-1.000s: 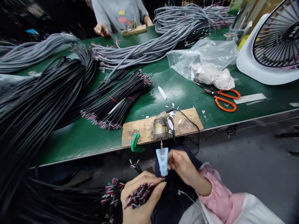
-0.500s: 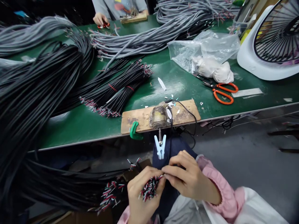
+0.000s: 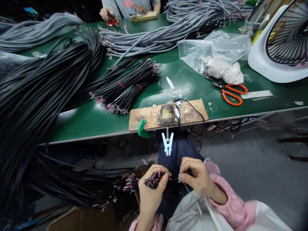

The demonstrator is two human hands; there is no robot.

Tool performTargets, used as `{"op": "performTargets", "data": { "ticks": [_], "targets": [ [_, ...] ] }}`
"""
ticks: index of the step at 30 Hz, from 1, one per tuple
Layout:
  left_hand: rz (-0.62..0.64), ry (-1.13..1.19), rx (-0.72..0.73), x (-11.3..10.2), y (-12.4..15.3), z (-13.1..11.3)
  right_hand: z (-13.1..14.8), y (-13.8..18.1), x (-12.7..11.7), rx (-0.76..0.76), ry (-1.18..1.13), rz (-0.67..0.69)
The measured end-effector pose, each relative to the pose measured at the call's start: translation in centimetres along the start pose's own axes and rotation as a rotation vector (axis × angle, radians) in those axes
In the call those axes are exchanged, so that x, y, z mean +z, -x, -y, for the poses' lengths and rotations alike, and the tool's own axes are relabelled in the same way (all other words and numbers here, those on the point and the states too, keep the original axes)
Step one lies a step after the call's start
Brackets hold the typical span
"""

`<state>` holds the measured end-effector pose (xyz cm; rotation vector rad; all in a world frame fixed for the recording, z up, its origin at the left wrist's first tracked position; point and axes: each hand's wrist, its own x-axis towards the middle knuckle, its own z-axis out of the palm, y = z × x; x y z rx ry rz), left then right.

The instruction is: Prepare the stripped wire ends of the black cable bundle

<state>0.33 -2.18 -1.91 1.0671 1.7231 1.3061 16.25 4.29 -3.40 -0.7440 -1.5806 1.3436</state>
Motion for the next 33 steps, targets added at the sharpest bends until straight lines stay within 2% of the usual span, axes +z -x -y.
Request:
{"op": "performTargets", "data": {
  "ticks": [3,6,10,14,17,26,33],
  "targets": [
    [-0.029,0.016,-0.015,0.1,0.2,0.6,-0.4,-0.9,-0.7,0.075,-0.168,0.046],
    [-0.003,-0.016,-0.019,0.2,0.5,1.0,-0.3,-2.1,-0.6,0.052,-0.115,0.062],
    [0.057,-0.004,-0.001,0.5,0.7,1.0,0.4,-3.0,0.4,-0.01,-0.068,0.199],
    [0.009,0.005,0.003,0.6,0.8,0.9,0.6,-2.7,0.8,-0.011,-0.022,0.131],
    [-0.004,0.054,-0.007,0.4,1.1,0.8,0.4,-2.3,0.4,0.012,-0.01,0.133],
    [0.127,0.088,0.001,0.0,1.4,0.1,0.6,-2.5,0.2,0.047,-0.064,0.163],
    [0.043,0.085,-0.02,-0.1,1.6,-0.1,-0.1,-1.4,1.0,0.009,-0.055,0.074]
  ]
}}
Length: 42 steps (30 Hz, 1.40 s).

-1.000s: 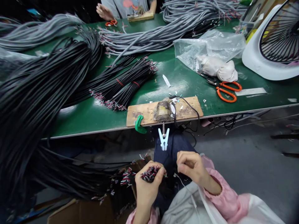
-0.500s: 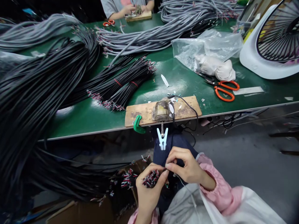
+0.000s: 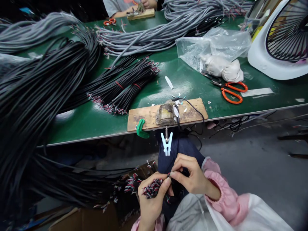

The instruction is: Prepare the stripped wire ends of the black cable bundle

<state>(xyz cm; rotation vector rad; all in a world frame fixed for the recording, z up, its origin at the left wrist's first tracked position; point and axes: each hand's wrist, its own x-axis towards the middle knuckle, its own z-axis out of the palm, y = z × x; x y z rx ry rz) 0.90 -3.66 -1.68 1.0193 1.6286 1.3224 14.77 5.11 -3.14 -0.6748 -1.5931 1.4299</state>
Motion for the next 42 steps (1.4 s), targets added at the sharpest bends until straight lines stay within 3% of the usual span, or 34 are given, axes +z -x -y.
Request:
{"op": "performTargets", "data": {
  "ticks": [13,28,42],
  "targets": [
    [-0.062,0.063,-0.112,0.0,-0.1,0.2,-0.6,0.0,0.1,0.006,-0.03,-0.041],
    [0.179,-0.004,0.024,-0.2,-0.8,0.6,-0.7,0.1,-0.3,0.073,-0.044,0.009],
    [0.212,-0.036,0.065,-0.4,-1.2,0.6,-1.0,0.1,-0.3,0.084,-0.06,0.019]
  ]
}}
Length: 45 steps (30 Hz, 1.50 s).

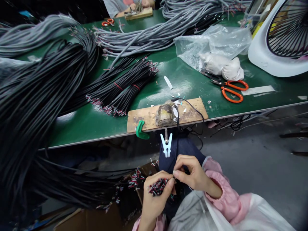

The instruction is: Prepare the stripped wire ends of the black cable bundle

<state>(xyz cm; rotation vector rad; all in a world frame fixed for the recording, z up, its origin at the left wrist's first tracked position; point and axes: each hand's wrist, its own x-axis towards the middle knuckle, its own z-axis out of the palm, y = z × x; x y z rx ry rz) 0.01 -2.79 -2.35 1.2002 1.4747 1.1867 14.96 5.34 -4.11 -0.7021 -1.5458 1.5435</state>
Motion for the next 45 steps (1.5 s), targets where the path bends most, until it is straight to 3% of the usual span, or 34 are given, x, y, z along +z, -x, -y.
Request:
{"op": "performTargets", "data": {
  "ticks": [7,15,22,27,33,38,42,45],
  "targets": [
    [-0.081,0.001,-0.065,0.3,0.0,-0.2,0.3,-0.1,0.1,-0.05,0.097,-0.039],
    [-0.205,-0.082,-0.035,0.6,0.3,0.1,0.7,0.7,0.6,-0.454,0.668,-0.121],
    [-0.282,-0.128,-0.006,1.0,0.6,0.2,-0.2,1.2,1.0,-0.568,0.633,-0.185],
    [-0.358,-0.105,-0.026,0.9,0.9,0.0,0.2,1.0,1.0,-0.426,0.353,-0.189],
    [-0.289,-0.027,0.0,1.1,1.6,-0.4,0.4,1.4,1.1,-0.148,0.185,-0.167],
    [-0.245,-0.002,0.0,1.3,1.9,-0.8,1.4,1.3,0.9,-0.102,0.089,-0.065],
    [-0.116,0.007,-0.015,0.4,1.5,-1.2,2.0,1.0,0.1,-0.199,0.191,-0.025],
    [-0.037,0.032,-0.012,0.0,1.1,-1.3,1.5,0.8,0.4,-0.194,0.124,-0.049]
  ]
}}
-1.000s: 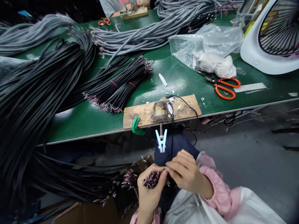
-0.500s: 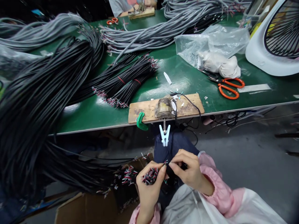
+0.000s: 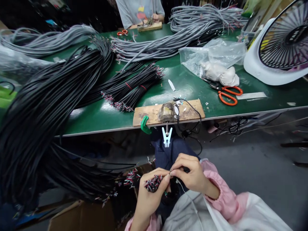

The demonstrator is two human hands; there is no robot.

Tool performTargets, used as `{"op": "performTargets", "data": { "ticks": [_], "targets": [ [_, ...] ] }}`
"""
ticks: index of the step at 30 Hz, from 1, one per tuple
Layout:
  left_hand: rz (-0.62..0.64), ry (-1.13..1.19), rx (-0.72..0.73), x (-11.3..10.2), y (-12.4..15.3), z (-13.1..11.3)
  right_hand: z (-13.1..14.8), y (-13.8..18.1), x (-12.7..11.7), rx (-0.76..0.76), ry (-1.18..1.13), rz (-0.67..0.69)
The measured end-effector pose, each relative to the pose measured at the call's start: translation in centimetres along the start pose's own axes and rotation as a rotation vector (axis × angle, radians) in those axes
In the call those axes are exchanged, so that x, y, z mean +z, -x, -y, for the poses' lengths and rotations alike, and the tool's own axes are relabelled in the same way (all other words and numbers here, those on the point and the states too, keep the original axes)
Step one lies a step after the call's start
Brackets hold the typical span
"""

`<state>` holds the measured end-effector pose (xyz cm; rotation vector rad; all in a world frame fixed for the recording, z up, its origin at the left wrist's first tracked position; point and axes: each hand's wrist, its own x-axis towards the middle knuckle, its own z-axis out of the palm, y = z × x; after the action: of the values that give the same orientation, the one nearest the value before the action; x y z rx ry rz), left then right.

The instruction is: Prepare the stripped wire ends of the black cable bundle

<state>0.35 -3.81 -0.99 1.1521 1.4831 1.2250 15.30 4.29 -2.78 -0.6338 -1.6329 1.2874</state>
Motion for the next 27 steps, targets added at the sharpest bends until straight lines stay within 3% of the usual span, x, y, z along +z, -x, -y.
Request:
{"op": "performTargets", "data": {
  "ticks": [5,11,15,19,27],
  "targets": [
    [-0.105,0.059,-0.068,0.3,0.0,-0.2,-1.0,0.7,2.0,0.037,-0.131,-0.196],
    [-0.176,0.047,-0.101,0.4,-0.1,-0.3,-1.1,0.7,2.1,0.0,-0.083,-0.156],
    [-0.23,0.091,-0.115,0.0,-0.7,-0.3,-1.8,-0.1,1.7,0.065,-0.102,-0.194],
    [-0.18,0.065,-0.083,0.0,-1.6,-0.5,-1.9,-1.0,1.5,0.076,-0.171,-0.164],
    [-0.107,-0.046,-0.056,0.0,-2.3,-0.8,-0.6,-1.7,1.1,0.022,-0.079,-0.17]
  ]
}}
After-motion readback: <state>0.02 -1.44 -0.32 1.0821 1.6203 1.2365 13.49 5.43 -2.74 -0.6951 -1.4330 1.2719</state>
